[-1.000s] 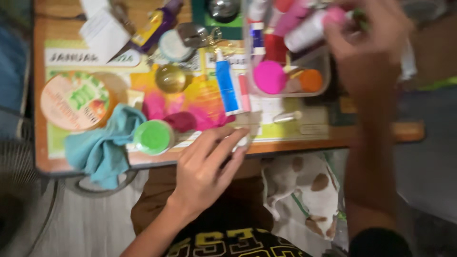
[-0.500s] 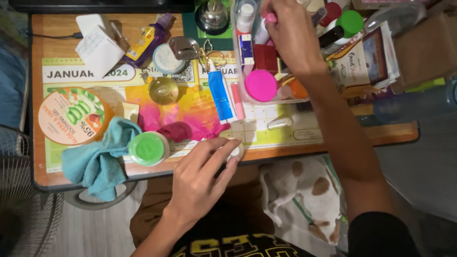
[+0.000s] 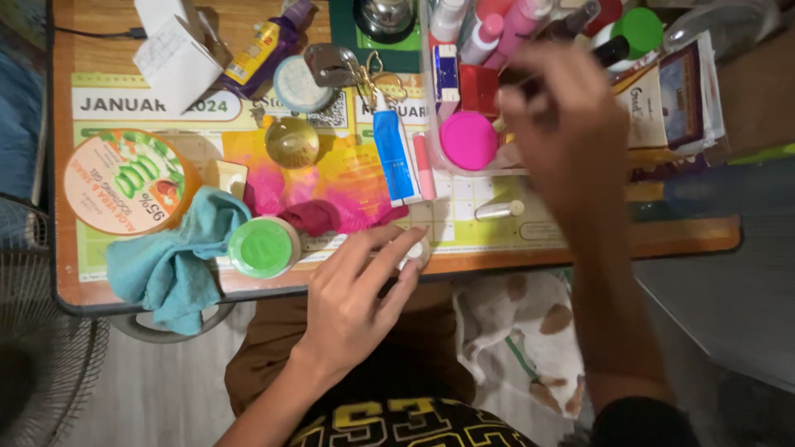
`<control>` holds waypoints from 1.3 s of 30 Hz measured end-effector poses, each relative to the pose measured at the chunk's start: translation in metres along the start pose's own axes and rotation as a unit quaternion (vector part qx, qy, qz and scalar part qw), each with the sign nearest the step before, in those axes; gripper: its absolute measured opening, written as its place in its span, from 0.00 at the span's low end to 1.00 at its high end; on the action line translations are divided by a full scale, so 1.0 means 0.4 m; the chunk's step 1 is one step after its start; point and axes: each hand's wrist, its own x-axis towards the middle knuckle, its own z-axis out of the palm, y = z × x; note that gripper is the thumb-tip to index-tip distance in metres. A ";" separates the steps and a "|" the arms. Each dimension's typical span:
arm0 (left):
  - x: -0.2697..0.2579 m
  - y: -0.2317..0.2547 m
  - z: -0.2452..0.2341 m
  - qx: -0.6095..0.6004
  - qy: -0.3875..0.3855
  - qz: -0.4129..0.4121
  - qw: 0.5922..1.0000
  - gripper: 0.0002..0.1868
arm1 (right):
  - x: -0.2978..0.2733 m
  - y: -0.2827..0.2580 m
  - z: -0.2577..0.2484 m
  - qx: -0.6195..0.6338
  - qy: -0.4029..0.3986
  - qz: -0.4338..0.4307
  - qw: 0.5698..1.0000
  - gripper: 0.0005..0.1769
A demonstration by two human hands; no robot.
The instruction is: The person organizes various cosmetic items on a cluttered table, picking up bottles, tubes, and containers, and placing them into a clear plastic organizer. The person also wipes the table surface with a cloth during the process.
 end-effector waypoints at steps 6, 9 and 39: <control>-0.006 -0.009 0.022 -0.019 -0.034 0.012 0.999 0.19 | -0.198 -0.124 -0.018 0.034 0.075 0.177 0.981 0.07; -0.009 -0.015 0.030 -0.033 -0.044 0.029 0.998 0.20 | -0.241 -0.145 0.032 0.132 0.021 0.204 0.970 0.11; -0.018 -0.050 0.015 -0.024 -0.011 0.017 1.000 0.20 | 0.087 0.044 -0.064 -0.034 -0.001 0.019 0.999 0.02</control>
